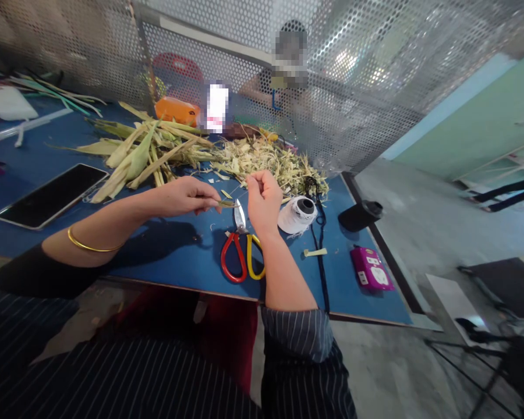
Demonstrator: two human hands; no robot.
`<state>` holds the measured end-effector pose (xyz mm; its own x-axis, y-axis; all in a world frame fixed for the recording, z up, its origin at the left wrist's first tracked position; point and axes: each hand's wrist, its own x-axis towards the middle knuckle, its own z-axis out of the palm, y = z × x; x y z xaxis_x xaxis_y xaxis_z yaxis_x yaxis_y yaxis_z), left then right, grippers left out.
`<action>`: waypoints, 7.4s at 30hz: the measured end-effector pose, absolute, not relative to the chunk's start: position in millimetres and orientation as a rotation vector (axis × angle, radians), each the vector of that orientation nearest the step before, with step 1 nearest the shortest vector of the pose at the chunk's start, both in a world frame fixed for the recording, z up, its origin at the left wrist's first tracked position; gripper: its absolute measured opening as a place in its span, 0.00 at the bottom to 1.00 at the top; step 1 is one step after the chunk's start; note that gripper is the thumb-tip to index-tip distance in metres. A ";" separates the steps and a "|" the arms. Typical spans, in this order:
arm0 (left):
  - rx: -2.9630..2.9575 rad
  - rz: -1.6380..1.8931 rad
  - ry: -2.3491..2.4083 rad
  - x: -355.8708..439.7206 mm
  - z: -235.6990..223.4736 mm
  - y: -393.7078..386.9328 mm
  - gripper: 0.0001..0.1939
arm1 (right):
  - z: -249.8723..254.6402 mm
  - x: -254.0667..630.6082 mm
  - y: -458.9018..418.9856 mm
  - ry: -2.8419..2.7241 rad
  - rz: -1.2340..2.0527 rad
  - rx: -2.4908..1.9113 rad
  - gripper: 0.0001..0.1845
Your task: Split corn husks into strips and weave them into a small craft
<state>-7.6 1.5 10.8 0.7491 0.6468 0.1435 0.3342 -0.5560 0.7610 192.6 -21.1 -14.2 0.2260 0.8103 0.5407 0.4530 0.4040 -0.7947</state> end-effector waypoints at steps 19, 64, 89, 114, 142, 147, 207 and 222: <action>3.025 0.528 1.071 -5.1 -5.2 8.7 0.13 | -10.3 178.1 -41.2 -2.052 0.079 -0.950 0.08; 3.020 0.524 0.811 -11.1 1.6 12.8 0.12 | -13.3 170.1 -40.7 -1.564 0.878 -0.803 0.13; 2.586 0.557 0.445 -13.0 13.0 4.2 0.10 | -15.2 171.2 -32.4 -1.352 1.302 -0.818 0.12; 2.319 0.678 0.576 -14.8 19.6 4.9 0.12 | -20.7 171.9 -25.1 -1.019 1.577 -0.645 0.09; 2.245 0.364 0.530 -13.6 10.7 6.2 0.10 | -24.3 170.6 -29.0 -1.174 1.424 -0.862 0.07; 1.799 0.721 0.775 -5.7 9.1 1.4 0.09 | -25.8 168.6 -22.8 -0.880 1.554 -0.779 0.04; 0.559 0.783 0.777 18.1 -25.3 -4.7 0.08 | -45.8 155.6 -28.8 -1.668 0.432 -1.264 0.06; 1.330 1.045 1.125 16.3 -44.6 -7.4 0.15 | -32.5 168.7 -21.8 -1.131 1.350 -1.029 0.03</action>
